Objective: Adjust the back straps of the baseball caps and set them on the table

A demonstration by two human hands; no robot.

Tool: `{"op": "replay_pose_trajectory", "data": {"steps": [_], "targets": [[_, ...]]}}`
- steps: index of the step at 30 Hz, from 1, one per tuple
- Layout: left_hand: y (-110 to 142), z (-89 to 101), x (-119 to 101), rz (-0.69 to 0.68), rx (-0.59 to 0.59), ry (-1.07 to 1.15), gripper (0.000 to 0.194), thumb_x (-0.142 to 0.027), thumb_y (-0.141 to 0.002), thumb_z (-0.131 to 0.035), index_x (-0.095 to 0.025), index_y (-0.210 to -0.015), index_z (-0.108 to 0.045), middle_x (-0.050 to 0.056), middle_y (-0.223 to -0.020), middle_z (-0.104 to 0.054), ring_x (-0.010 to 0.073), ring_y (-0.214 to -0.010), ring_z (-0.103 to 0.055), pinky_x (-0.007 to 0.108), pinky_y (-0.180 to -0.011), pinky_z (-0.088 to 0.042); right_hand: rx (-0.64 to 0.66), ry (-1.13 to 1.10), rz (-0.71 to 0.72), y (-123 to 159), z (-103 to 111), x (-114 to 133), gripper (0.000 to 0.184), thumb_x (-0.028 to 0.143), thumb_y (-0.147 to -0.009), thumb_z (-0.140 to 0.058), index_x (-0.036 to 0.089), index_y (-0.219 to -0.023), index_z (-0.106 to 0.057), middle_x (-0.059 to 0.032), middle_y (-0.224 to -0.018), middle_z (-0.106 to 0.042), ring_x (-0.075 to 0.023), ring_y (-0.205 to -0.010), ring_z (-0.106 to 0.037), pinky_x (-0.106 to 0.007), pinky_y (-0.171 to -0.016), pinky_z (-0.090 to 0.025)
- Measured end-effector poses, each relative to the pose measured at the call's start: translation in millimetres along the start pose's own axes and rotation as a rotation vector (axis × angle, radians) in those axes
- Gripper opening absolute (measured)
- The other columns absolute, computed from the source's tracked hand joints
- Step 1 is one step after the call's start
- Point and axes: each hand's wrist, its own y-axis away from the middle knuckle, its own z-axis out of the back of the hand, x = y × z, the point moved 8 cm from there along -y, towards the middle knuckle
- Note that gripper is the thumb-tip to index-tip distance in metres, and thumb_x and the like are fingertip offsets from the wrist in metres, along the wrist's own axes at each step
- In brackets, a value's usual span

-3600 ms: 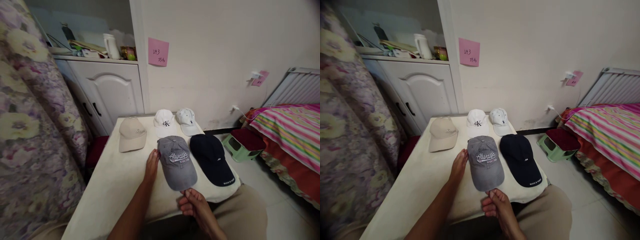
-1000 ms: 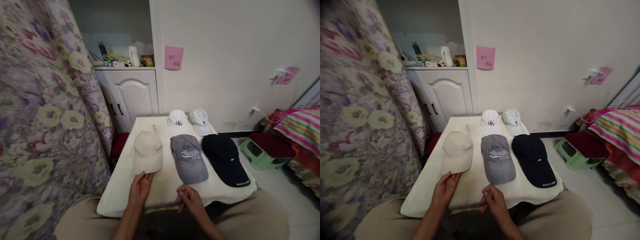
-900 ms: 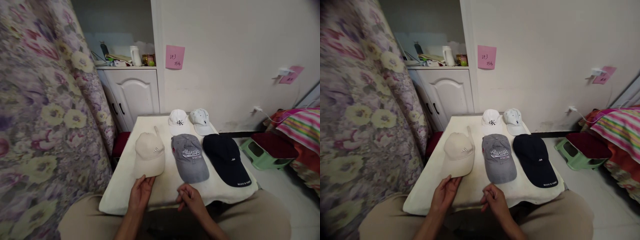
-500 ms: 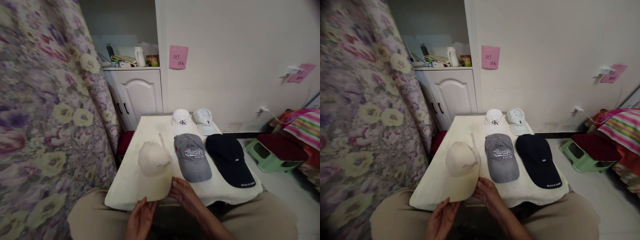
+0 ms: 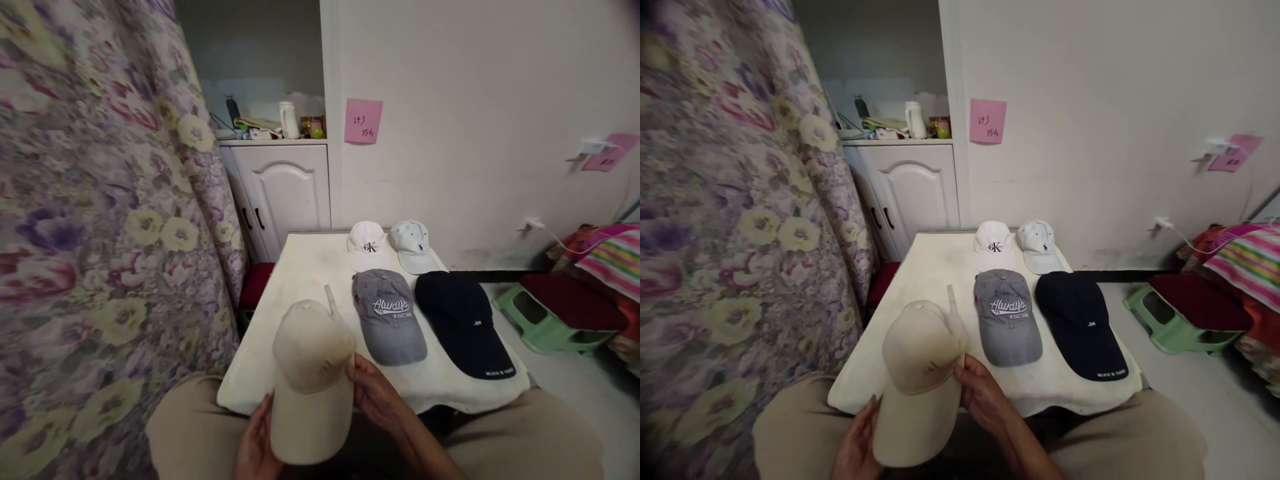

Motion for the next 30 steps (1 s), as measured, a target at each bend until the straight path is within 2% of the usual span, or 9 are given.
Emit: {"op": "replay_pose_trajectory", "data": {"steps": [4, 6, 10, 14, 19, 22, 26, 30], "targets": [[-6, -27.8, -31, -0.015, 0.149, -0.073, 0.013, -0.012, -0.080, -0.065, -0.019, -0.088, -0.073, 0.003, -0.078, -0.080, 0.0268, -0.089, -0.075, 0.036, -0.093, -0.057, 0.059, 0.106, -0.048, 9, -2, 0, 0.046, 0.046, -0.071, -0.081, 0.016, -0.103, -0.067, -0.0099, -0.095, -0.073, -0.0233, -0.088, -0.069, -0.034, -0.078, -0.050], [-7, -40.9, -44, -0.062, 0.199, -0.111, 0.021, -0.016, -0.073, -0.074, -0.021, -0.092, -0.072, 0.003, -0.083, -0.080, 0.0314, -0.098, -0.073, 0.041, -0.093, -0.056, 0.089, 0.158, -0.073, 12, -2, 0, 0.045, 0.046, -0.069, -0.081, 0.016, -0.100, -0.068, -0.0079, -0.092, -0.073, -0.0209, -0.085, -0.068, -0.030, -0.075, -0.049], [-4, -54.9, -58, -0.174, 0.209, -0.157, 0.036, -0.016, -0.063, -0.082, -0.022, -0.097, -0.072, 0.004, -0.089, -0.080, 0.0370, -0.111, -0.066, 0.044, -0.093, -0.056, 0.124, 0.157, -0.049, 14, -4, 12, 0.045, 0.042, -0.063, -0.083, 0.017, -0.098, -0.069, -0.0048, -0.087, -0.072, -0.0180, -0.080, -0.066, -0.026, -0.072, -0.047], [5, -59.8, -54, -0.171, 0.220, -0.191, 0.031, -0.012, -0.062, -0.081, -0.022, -0.091, -0.075, 0.007, -0.092, -0.079, 0.0394, -0.116, -0.062, 0.047, -0.094, -0.055, 0.136, 0.092, -0.083, 19, -5, 20, 0.054, 0.048, -0.055, -0.084, 0.016, -0.096, -0.069, -0.0085, -0.087, -0.073, -0.0240, -0.082, -0.068, -0.030, -0.072, -0.048], [17, -63.4, -46, -0.120, 0.276, -0.254, 0.037, -0.005, -0.052, -0.083, -0.023, -0.084, -0.077, 0.007, -0.097, -0.079, 0.0439, -0.113, -0.062, 0.052, -0.091, -0.055, 0.087, 0.098, -0.132, 24, -2, 17, 0.044, 0.046, -0.061, -0.081, 0.014, -0.091, -0.071, -0.0103, -0.083, -0.074, -0.0248, -0.079, -0.069, -0.032, -0.071, -0.050], [22, -64.6, -48, -0.102, 0.287, -0.250, 0.039, -0.006, -0.054, -0.083, -0.023, -0.089, -0.078, 0.007, -0.094, -0.079, 0.0447, -0.115, -0.061, 0.053, -0.091, -0.054, 0.037, 0.114, -0.128, 24, -4, 17, 0.049, 0.048, -0.062, -0.079, 0.015, -0.097, -0.071, -0.0129, -0.089, -0.075, -0.0295, -0.084, -0.070, -0.037, -0.071, -0.053], [25, -64.7, -52, -0.092, 0.274, -0.221, 0.041, -0.014, -0.061, -0.082, -0.023, -0.101, -0.076, 0.008, -0.097, -0.079, 0.0429, -0.119, -0.059, 0.052, -0.094, -0.053, -0.015, 0.075, -0.020, 22, -5, 30, 0.052, 0.047, -0.058, -0.080, 0.017, -0.099, -0.071, -0.0124, -0.093, -0.075, -0.0322, -0.089, -0.071, -0.040, -0.074, -0.054], [25, -59.1, -54, -0.096, 0.232, -0.234, 0.043, -0.014, -0.062, -0.082, -0.024, -0.103, -0.074, 0.007, -0.097, -0.079, 0.0413, -0.116, -0.061, 0.050, -0.093, -0.055, -0.032, 0.114, -0.030, 25, -3, 35, 0.056, 0.053, -0.055, -0.080, 0.017, -0.097, -0.070, -0.0130, -0.089, -0.075, -0.0340, -0.088, -0.071, -0.043, -0.074, -0.055]]}}
